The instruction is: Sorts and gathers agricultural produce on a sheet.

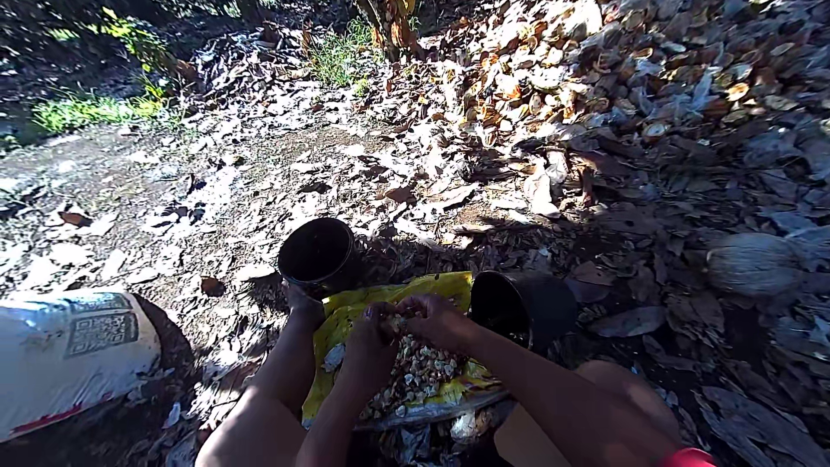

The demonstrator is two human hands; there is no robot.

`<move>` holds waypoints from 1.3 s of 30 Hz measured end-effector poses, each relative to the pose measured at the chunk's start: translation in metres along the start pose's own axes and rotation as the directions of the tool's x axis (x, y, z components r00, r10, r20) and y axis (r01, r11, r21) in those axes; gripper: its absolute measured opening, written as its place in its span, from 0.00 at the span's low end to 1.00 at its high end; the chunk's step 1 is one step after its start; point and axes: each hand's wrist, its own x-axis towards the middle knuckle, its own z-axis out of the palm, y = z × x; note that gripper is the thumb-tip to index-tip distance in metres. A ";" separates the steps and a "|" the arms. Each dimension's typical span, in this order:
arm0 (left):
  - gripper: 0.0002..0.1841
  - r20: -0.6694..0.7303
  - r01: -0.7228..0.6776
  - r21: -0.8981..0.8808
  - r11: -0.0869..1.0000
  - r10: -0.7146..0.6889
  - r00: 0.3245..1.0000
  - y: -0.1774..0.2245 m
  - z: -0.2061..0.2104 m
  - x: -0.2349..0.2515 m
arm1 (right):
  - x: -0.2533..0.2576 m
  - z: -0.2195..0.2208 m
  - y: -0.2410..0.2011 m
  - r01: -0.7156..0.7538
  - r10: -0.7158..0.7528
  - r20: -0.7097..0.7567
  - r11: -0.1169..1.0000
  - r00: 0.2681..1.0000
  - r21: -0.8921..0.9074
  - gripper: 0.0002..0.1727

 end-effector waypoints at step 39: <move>0.19 0.024 -0.027 0.122 0.992 0.024 0.999 0.022 0.010 0.010 | -0.002 0.008 0.003 -0.108 0.155 -0.149 0.953 0.977 0.283 0.08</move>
